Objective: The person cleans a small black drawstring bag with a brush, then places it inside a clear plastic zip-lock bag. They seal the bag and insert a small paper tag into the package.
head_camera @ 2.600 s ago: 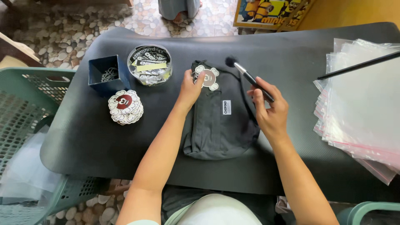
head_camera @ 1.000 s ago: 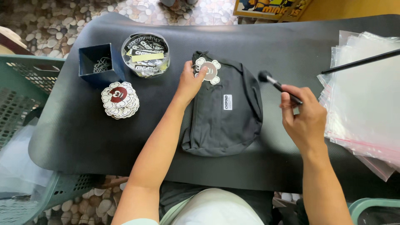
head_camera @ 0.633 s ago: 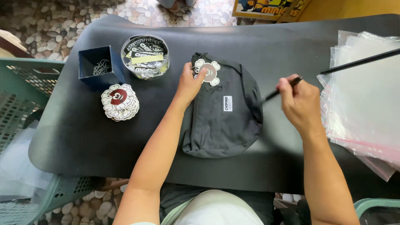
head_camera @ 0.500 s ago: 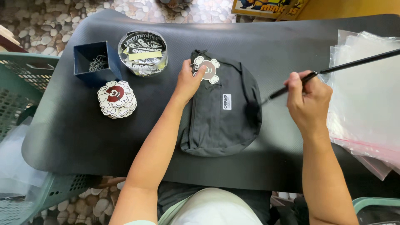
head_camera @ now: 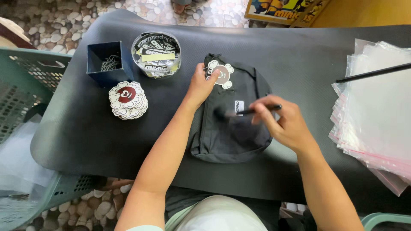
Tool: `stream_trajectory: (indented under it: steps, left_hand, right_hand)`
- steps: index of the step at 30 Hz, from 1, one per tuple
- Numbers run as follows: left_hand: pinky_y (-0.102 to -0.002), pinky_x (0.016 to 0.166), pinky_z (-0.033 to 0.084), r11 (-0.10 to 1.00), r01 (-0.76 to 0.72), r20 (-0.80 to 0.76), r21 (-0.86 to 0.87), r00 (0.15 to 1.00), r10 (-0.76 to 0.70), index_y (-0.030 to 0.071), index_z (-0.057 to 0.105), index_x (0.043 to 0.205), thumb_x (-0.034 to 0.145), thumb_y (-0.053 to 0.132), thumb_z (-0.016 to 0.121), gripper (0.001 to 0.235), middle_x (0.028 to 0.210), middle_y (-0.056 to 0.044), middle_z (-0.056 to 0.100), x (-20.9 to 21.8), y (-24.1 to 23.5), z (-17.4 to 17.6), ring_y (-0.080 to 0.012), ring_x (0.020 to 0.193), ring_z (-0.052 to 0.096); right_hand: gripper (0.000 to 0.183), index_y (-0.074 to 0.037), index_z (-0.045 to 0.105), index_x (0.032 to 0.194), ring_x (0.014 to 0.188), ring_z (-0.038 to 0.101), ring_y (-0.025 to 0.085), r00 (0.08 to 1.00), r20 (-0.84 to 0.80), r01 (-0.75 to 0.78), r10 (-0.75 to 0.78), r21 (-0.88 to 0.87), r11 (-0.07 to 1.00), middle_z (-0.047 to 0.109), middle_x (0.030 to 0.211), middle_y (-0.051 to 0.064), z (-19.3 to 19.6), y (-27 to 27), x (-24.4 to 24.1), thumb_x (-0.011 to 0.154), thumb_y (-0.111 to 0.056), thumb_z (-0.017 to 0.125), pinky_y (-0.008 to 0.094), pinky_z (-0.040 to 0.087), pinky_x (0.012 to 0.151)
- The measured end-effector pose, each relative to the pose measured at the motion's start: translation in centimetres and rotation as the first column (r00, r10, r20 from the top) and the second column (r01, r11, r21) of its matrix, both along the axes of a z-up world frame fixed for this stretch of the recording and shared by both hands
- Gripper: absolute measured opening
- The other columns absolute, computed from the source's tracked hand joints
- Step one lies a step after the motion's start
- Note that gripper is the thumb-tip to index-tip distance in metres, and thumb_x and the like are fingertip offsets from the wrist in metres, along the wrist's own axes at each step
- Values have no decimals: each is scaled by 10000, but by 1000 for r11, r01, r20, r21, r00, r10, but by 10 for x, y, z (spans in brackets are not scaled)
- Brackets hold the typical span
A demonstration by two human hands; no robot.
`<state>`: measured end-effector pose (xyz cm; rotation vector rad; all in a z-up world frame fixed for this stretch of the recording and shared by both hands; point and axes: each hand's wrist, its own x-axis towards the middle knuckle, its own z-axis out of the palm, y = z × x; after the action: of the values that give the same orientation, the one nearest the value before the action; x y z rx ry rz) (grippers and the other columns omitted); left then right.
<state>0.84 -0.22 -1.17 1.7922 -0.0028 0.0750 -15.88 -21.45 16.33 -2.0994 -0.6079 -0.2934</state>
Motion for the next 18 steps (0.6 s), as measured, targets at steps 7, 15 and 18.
stream_trajectory:
  steps: [7,15,18]
  left_hand:
    - [-527,883,574,1000,-7,9,20,1000,7,56,566,1269,898,420,760,555,1078,-265,730,4,6,-5,-437,1108,687]
    - [-518,918,569,1000,-8,-21,28,1000,9,74,568,1280,876,409,772,563,1102,-253,725,-3,3,4,-424,1129,683]
    - [-527,933,563,1000,-3,-18,22,1000,3,70,567,1287,866,421,778,587,1110,-267,717,-2,-4,5,-438,1137,676]
  right_hand:
    - [155,-54,751,1091,707,731,193,973,175,158,-149,-40,987,729,843,69,-10,-3,-1,1077,-85,600,281,561,667]
    - [171,10,717,1198,798,761,254,942,208,260,-262,39,965,735,918,160,-1,-25,26,1151,-65,571,307,541,629]
    - [208,31,680,1263,921,759,294,979,56,172,-194,268,948,734,977,207,-21,-3,43,1124,-59,554,320,584,724]
